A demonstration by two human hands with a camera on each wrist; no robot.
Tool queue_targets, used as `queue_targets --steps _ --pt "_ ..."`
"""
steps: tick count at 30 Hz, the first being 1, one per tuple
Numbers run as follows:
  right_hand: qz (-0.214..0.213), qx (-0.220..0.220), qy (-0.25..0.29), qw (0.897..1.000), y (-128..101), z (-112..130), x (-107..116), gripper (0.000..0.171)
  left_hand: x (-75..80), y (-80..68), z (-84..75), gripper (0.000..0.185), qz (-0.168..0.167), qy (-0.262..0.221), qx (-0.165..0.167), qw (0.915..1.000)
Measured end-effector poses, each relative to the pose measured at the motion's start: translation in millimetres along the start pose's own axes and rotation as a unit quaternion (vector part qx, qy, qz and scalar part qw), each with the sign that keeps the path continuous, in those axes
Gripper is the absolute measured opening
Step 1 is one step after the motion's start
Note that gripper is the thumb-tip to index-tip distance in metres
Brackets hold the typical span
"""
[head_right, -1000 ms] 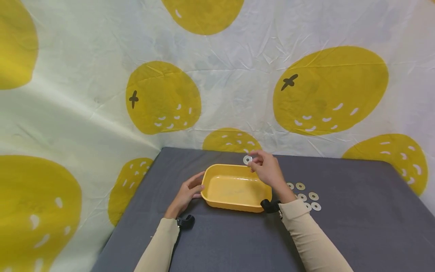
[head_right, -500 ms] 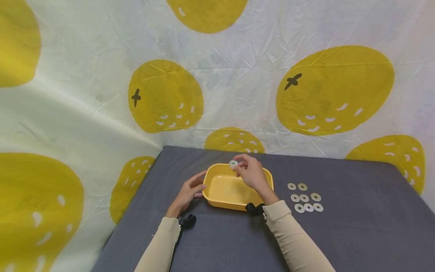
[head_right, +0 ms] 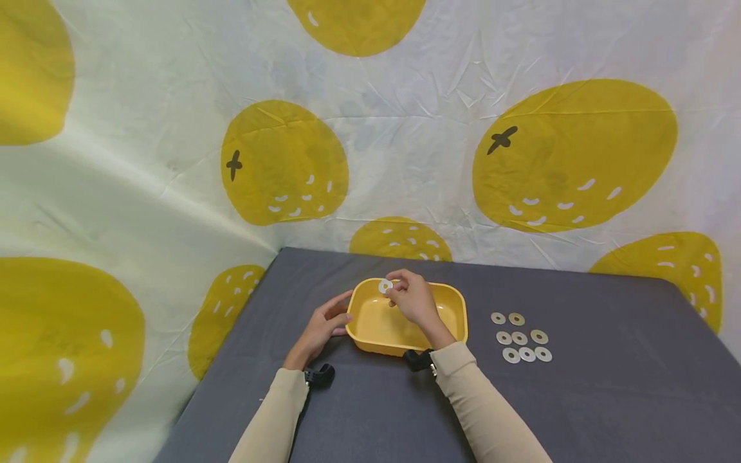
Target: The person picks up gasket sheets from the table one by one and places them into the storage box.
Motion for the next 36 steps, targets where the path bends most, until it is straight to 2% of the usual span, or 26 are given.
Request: queue_targets --steps 13,22,30,36 --pt "-0.007 -0.057 0.021 0.998 12.3 -15.1 -31.0 0.028 -2.7 1.7 1.8 0.058 -0.002 0.001 0.000 1.0000" --pt "-0.009 -0.076 0.016 0.997 15.7 -24.7 -38.0 0.027 -4.0 2.1 1.7 0.057 0.002 0.000 0.000 1.0000" --pt "-0.015 -0.081 -0.026 0.996 20.0 -31.8 -42.3 0.024 -2.6 1.6 0.1 0.059 -0.003 -0.001 0.006 1.0000" --pt "-0.014 -0.093 -0.104 0.990 21.4 -32.8 -43.4 0.022 -0.7 0.8 -1.0 0.059 -0.002 0.006 0.000 1.0000"
Point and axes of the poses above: each hand's wrist, its own y-axis towards the middle knuckle, its own x-axis out of the back of the hand, z = x × y, the point moved 4 cm from there along y, towards the middle knuckle, and after that the axes turned 2 degrees about -x, right-handed, at the moved point
